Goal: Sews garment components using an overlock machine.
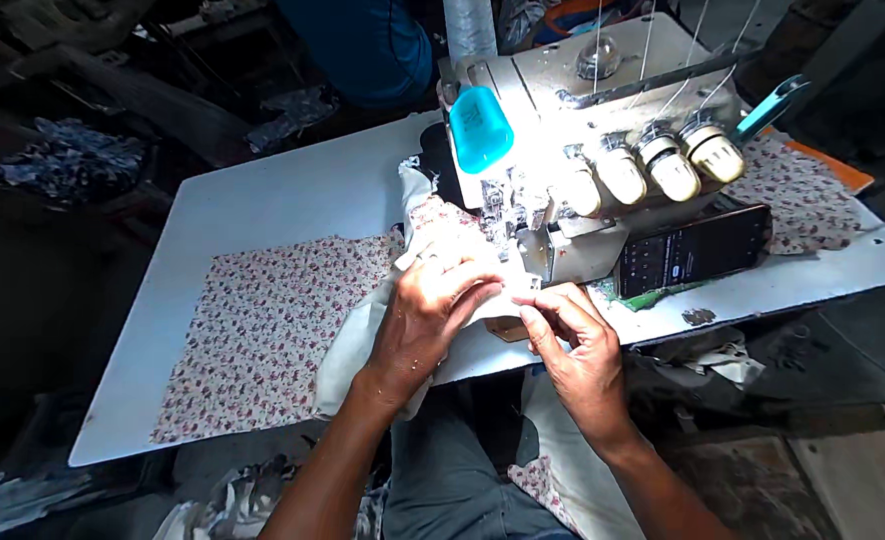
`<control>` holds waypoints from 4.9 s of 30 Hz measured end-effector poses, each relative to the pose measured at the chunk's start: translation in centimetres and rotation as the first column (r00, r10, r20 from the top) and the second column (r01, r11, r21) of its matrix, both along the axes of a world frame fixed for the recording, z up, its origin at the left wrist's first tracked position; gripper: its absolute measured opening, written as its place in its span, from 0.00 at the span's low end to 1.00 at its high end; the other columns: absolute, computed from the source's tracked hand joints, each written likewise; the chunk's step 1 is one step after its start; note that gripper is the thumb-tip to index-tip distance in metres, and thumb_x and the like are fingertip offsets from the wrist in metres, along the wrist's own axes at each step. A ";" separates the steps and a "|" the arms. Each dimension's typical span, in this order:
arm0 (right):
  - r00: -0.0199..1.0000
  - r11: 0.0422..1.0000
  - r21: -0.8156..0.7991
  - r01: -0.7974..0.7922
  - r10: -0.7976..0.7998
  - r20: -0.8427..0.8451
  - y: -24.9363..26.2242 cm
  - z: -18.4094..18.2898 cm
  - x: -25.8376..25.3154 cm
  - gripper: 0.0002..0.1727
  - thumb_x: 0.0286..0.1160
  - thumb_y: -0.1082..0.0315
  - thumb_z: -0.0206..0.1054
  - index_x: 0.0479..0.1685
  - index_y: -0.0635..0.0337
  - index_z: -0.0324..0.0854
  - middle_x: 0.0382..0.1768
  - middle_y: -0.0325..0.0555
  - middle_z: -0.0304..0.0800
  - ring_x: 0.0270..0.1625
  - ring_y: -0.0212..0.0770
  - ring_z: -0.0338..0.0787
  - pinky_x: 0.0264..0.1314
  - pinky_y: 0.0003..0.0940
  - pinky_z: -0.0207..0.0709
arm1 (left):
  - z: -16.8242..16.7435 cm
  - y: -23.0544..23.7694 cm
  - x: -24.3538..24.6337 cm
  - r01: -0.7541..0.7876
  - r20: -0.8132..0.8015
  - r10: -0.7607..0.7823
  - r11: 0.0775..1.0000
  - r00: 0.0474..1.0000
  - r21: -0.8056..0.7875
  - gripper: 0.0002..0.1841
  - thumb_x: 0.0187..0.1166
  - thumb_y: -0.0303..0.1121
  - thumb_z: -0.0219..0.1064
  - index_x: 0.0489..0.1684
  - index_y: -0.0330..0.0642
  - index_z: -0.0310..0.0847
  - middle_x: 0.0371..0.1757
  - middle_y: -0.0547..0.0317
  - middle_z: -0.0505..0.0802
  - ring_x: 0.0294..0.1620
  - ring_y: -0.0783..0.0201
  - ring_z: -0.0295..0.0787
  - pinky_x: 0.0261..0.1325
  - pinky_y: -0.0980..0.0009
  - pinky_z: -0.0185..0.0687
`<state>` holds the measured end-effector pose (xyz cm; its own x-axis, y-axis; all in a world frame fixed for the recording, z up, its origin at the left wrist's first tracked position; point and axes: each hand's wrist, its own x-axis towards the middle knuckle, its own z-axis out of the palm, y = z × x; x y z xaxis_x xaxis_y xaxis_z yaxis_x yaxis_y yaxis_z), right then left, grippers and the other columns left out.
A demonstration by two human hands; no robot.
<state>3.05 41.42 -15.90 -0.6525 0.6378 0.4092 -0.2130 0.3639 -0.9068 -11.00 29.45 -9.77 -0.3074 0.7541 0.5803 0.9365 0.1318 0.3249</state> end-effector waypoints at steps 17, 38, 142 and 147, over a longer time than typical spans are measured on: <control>0.945 0.799 0.600 0.041 -0.226 0.236 -0.2 0.0 1.0 0.17 0.82 0.66 0.63 0.62 0.58 0.90 0.39 0.50 0.90 0.33 0.45 0.90 0.31 0.34 0.81 | 0.1 1.2 -5.6 -0.286 0.181 0.297 0.954 0.938 -0.088 0.11 0.79 0.36 0.71 0.52 0.43 0.94 0.61 0.49 0.90 0.65 0.51 0.83 0.70 0.55 0.73; 0.997 0.947 -0.319 0.047 -0.065 -0.045 1.2 -1.1 -0.6 0.10 0.86 0.68 0.60 0.45 0.60 0.87 0.38 0.35 0.90 0.41 0.25 0.87 0.49 0.25 0.82 | -7.4 -6.9 5.2 -0.132 0.335 0.189 0.974 0.923 -0.186 0.22 0.80 0.50 0.68 0.51 0.37 0.90 0.62 0.44 0.91 0.64 0.53 0.89 0.67 0.58 0.83; 0.970 0.820 0.518 -0.243 0.218 0.110 0.1 6.4 -1.5 0.09 0.84 0.69 0.63 0.46 0.65 0.87 0.34 0.48 0.87 0.35 0.36 0.87 0.39 0.27 0.80 | 5.2 -5.1 2.5 -0.240 0.061 0.237 0.970 0.970 0.043 0.14 0.87 0.36 0.63 0.58 0.37 0.88 0.53 0.50 0.87 0.39 0.69 0.80 0.37 0.77 0.72; 0.940 0.771 0.542 -0.334 0.230 0.252 -0.5 11.7 -2.4 0.13 0.89 0.70 0.57 0.66 0.58 0.76 0.34 0.47 0.82 0.26 0.39 0.81 0.25 0.34 0.74 | 5.3 -6.1 4.4 -0.011 -0.011 0.008 0.950 1.000 -0.311 0.21 0.90 0.48 0.49 0.57 0.45 0.84 0.23 0.66 0.85 0.18 0.68 0.79 0.19 0.68 0.72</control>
<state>0.68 40.96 -4.24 -0.8546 0.0990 0.5097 -0.2587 0.7699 -0.5834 -6.63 23.34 -4.49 -0.3107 0.8947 0.3208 0.9378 0.2334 0.2572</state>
